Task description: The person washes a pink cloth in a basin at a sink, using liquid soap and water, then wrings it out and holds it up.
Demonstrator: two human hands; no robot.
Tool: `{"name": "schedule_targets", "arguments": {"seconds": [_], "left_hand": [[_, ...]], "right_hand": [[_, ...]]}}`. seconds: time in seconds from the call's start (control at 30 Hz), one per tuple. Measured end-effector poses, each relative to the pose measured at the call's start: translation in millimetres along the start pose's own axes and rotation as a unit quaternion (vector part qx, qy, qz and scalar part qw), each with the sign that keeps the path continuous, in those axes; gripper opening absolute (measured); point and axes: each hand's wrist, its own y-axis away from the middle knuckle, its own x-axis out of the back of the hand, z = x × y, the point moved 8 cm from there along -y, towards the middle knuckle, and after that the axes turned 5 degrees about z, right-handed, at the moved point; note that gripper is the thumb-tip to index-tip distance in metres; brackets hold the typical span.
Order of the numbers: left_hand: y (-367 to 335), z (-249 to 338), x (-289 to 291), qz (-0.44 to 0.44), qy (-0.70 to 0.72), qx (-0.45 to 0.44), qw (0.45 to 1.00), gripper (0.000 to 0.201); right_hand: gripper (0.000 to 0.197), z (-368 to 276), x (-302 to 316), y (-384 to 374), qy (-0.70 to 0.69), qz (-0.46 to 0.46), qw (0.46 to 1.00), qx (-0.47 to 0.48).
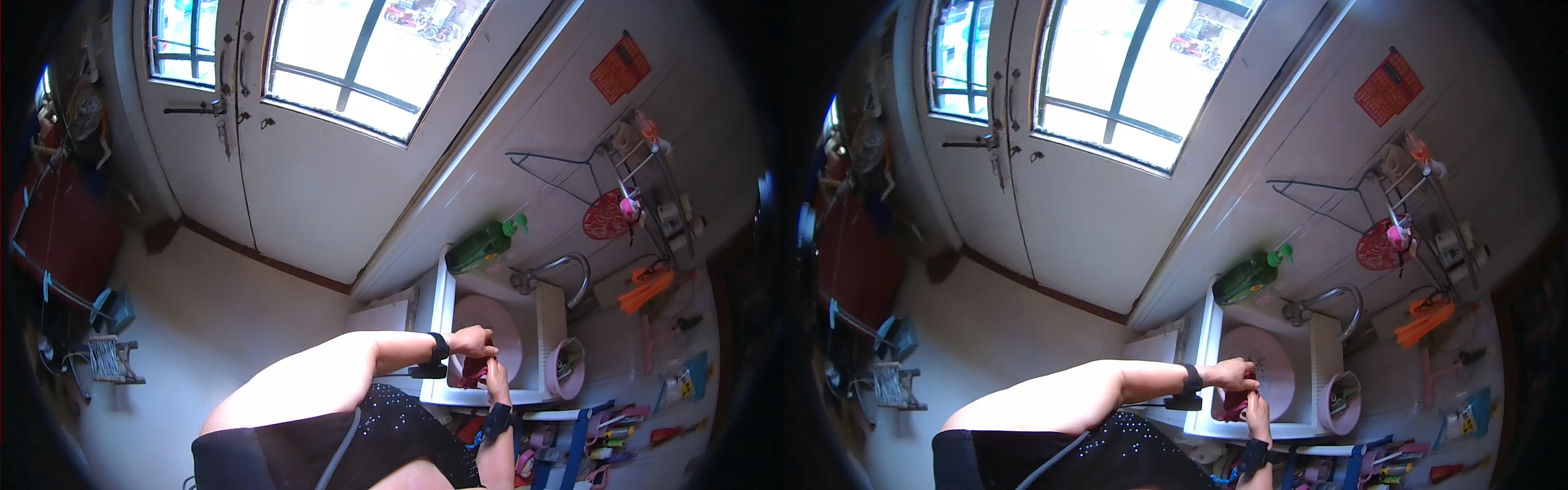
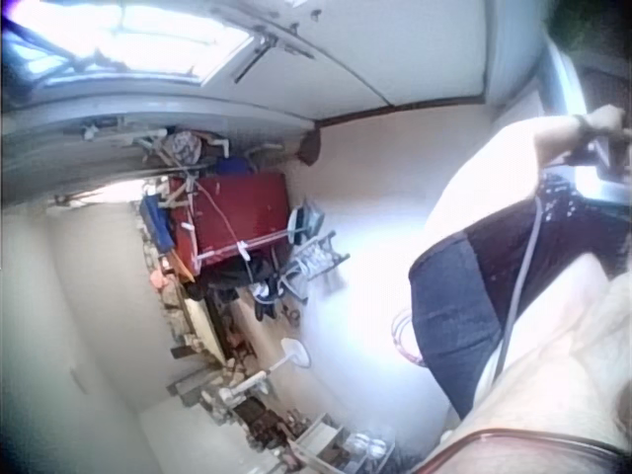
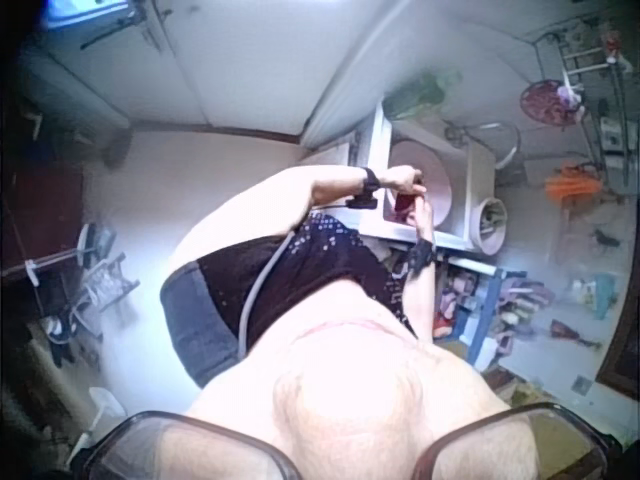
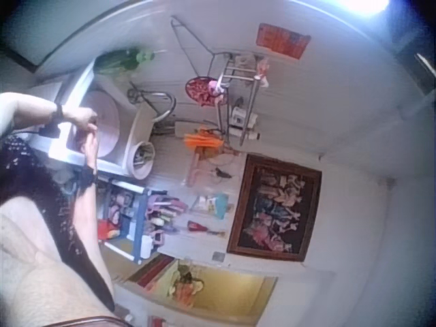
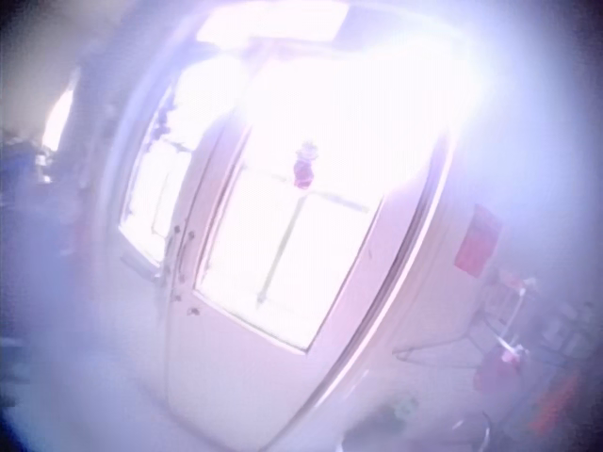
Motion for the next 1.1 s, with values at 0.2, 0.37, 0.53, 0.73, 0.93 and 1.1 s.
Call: {"name": "schedule_targets", "arguments": {"seconds": [0.2,0.37,0.53,0.73,0.93,1.1], "left_hand": [[33.1,26.1,0.9,0.017,0.102,-0.066,0.992,0.047],[68.6,50.8,-8.1,0.009,0.119,-0.123,0.985,0.048],[123.6,75.1,-36.7,-0.050,0.089,-0.159,0.982,0.061],[202.0,80.4,-92.4,-0.142,0.054,-0.116,0.982,0.054],[280.5,94.6,-136.8,-0.190,0.056,-0.180,0.963,0.061],[311.9,105.1,-137.3,-0.102,0.154,-0.156,0.970,0.059]], "right_hand": [[0.038,-17.1,2.1,56.4,-0.234,-0.008,0.972,-0.024],[0.035,-57.2,45.1,109.2,0.090,0.137,0.978,0.131],[0.032,-50.5,61.6,169.4,0.148,0.181,0.968,0.091],[0.029,14.1,50.3,246.7,-0.313,0.164,0.935,0.040],[0.031,25.2,22.1,334.0,-0.431,0.123,0.894,-0.013],[0.025,30.9,3.3,381.5,-0.391,0.100,0.914,-0.041]]}}
